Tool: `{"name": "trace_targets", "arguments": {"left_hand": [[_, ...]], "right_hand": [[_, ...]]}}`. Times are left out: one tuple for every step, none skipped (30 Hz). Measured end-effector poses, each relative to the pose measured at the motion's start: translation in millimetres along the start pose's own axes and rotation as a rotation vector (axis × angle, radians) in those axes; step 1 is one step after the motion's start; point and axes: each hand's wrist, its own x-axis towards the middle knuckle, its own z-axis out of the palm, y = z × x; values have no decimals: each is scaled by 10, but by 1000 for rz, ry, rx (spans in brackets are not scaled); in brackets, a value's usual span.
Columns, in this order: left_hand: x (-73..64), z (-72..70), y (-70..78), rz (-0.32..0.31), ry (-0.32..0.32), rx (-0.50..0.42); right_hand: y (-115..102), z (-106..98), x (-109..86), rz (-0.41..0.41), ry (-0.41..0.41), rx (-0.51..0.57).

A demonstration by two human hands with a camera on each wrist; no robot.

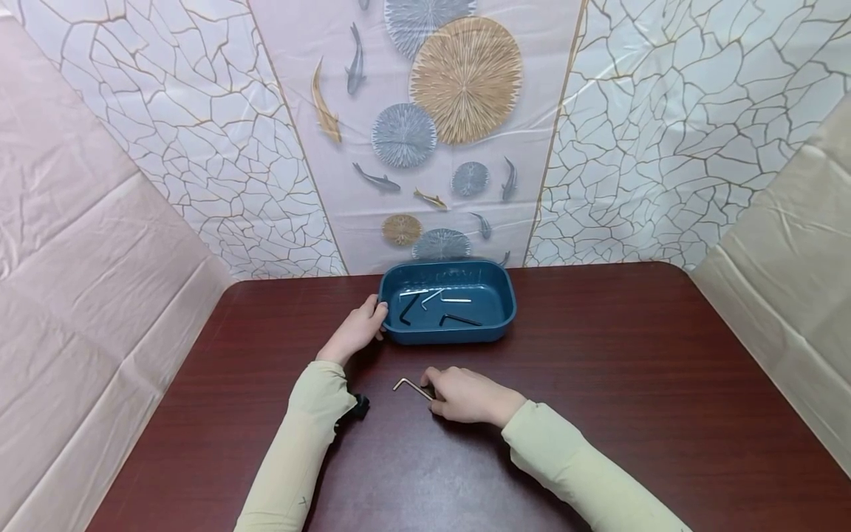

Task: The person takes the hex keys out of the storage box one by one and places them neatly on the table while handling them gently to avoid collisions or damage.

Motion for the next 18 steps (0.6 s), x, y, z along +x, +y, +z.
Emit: {"name": "trace_targets", "arguments": {"left_hand": [[0, 1, 1, 0, 2, 0], [1, 1, -2, -1, 2, 1], [1, 2, 0, -1, 3, 0], [2, 1, 0, 0, 4, -2], [1, 2, 0, 0, 3, -2], [-1, 3, 0, 0, 3, -2], [-3, 3, 3, 0, 3, -4], [-5, 5, 4, 0, 3, -5], [-8, 5, 6, 0, 3, -7], [-10, 6, 6, 0, 4, -7], [-11, 7, 8, 0, 5, -7], [-13, 6, 8, 0, 6, -9], [-14, 5, 8, 0, 7, -9], [-15, 4, 5, 1, 8, -9], [-16, 2, 4, 1, 7, -8], [-16, 0, 3, 2, 8, -7], [-17, -2, 1, 3, 7, -8], [-16, -3, -1, 4, 7, -11]], "right_hand": [[1, -5, 5, 0, -4, 0], [3, -9, 8, 0, -9, 0], [3, -16, 12, 3, -15, -1], [7, -20, 13, 6, -20, 1], [11, -27, 15, 9, -26, 3], [10, -40, 15, 12, -33, 11], [17, -49, 17, 14, -40, 17], [15, -66, 17, 17, -47, 24], [12, -86, 18, 17, -51, 32], [9, -108, 18, 16, -54, 39], [7, -133, 18, 13, -57, 46], [6, -158, 19, 6, -55, 49], [5, -184, 21, -2, -52, 50], [1, -214, 22, -9, -45, 49], [4, -239, 26, -16, -37, 46], [6, -266, 30, -18, -32, 42], [8, -297, 34, -22, -24, 38], [8, -329, 39, -25, -13, 29]]}}
